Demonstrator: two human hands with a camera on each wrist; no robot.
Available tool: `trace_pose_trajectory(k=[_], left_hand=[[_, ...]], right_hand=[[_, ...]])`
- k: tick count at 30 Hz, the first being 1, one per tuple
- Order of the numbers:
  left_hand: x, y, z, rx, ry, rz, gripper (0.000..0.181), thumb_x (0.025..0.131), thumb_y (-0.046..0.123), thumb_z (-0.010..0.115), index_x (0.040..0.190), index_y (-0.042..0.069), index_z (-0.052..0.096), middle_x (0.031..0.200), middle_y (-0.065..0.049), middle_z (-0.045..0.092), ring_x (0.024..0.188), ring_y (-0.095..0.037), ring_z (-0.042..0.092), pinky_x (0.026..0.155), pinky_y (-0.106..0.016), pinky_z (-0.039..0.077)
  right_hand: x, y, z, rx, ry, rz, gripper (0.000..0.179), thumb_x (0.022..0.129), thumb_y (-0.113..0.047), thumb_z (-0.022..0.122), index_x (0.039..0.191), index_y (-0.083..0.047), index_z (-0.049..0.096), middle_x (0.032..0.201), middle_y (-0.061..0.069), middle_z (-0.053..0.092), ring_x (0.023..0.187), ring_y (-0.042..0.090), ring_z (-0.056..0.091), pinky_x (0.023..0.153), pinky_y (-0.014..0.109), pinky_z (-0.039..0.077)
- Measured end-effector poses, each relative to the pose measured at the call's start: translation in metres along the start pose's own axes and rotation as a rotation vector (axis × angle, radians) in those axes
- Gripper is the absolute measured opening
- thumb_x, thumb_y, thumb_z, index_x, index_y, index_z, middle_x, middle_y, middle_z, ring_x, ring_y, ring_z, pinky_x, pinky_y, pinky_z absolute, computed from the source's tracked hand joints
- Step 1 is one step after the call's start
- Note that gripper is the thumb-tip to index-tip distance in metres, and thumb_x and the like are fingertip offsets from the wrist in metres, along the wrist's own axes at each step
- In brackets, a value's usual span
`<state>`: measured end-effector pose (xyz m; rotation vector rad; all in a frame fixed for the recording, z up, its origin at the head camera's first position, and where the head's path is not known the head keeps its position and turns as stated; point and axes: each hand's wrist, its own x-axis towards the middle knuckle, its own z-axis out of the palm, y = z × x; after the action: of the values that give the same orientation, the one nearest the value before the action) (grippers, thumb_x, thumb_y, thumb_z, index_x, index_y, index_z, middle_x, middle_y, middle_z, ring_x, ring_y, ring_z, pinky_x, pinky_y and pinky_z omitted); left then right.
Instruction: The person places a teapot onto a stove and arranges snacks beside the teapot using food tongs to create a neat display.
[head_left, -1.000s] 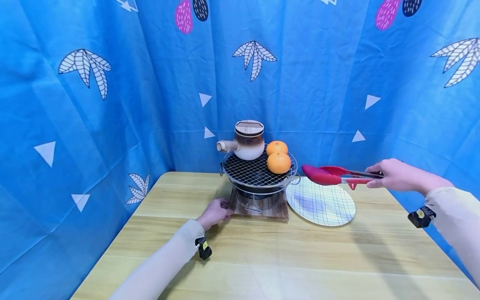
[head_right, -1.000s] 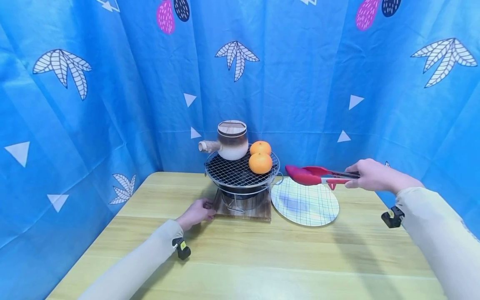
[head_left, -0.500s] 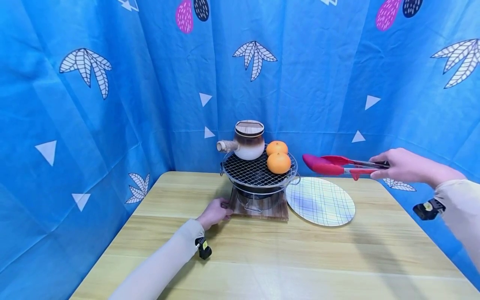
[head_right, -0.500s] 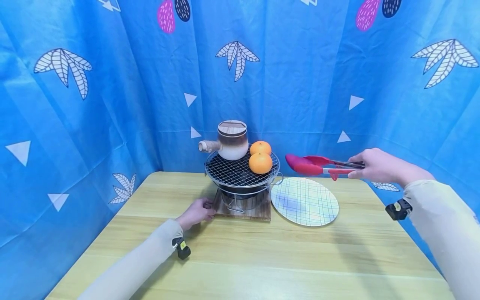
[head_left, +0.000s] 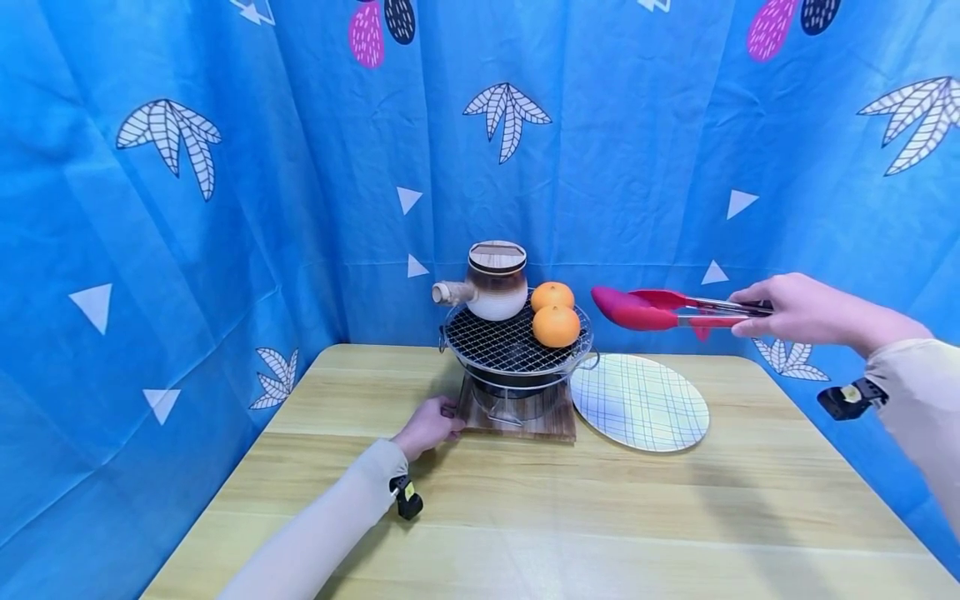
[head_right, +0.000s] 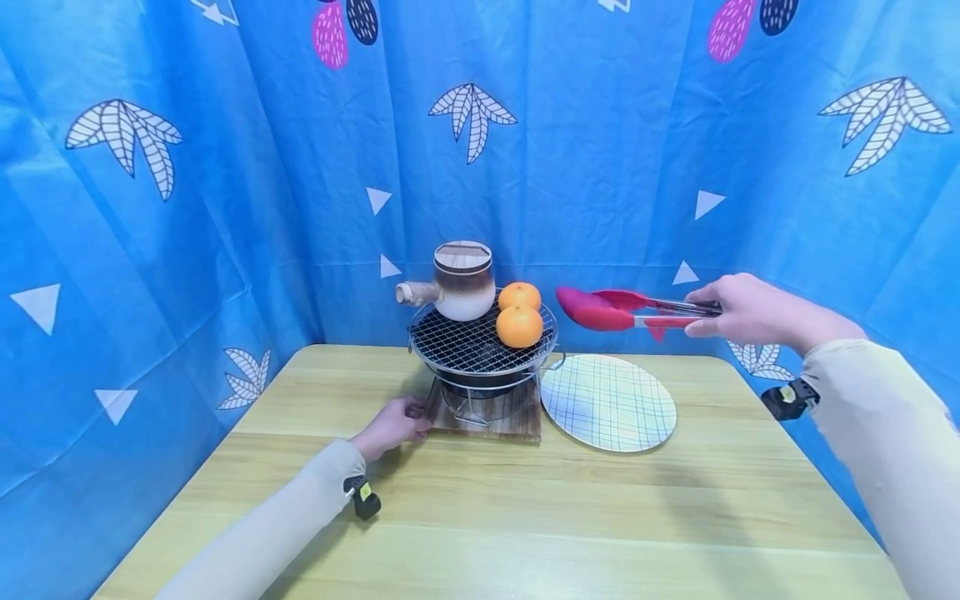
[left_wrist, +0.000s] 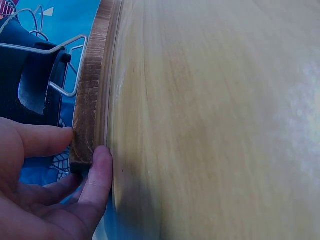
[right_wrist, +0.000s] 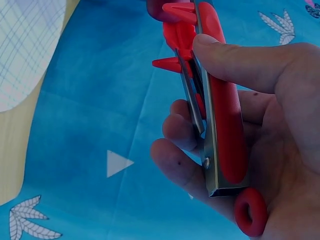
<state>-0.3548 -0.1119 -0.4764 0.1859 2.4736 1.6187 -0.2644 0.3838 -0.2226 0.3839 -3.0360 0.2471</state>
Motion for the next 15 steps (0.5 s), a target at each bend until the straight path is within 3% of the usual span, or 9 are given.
trace_pose_trajectory(k=[15], left_hand=[[-0.002,0.001,0.000,-0.008,-0.001,-0.003,0.050,0.089,0.001,0.069,0.134,-0.010,0.049,0.111,-0.021,0.067,0.084,-0.022,0.069,0.078,-0.032,0.061]], right_hand=[[0.013,-0.032,-0.009,0.014,0.038,-0.070,0.060,0.089,-0.029,0.077,0.135,0.005,0.058,0.092,0.005,0.065,0.082,0.021,0.051,0.059,0.032,0.041]])
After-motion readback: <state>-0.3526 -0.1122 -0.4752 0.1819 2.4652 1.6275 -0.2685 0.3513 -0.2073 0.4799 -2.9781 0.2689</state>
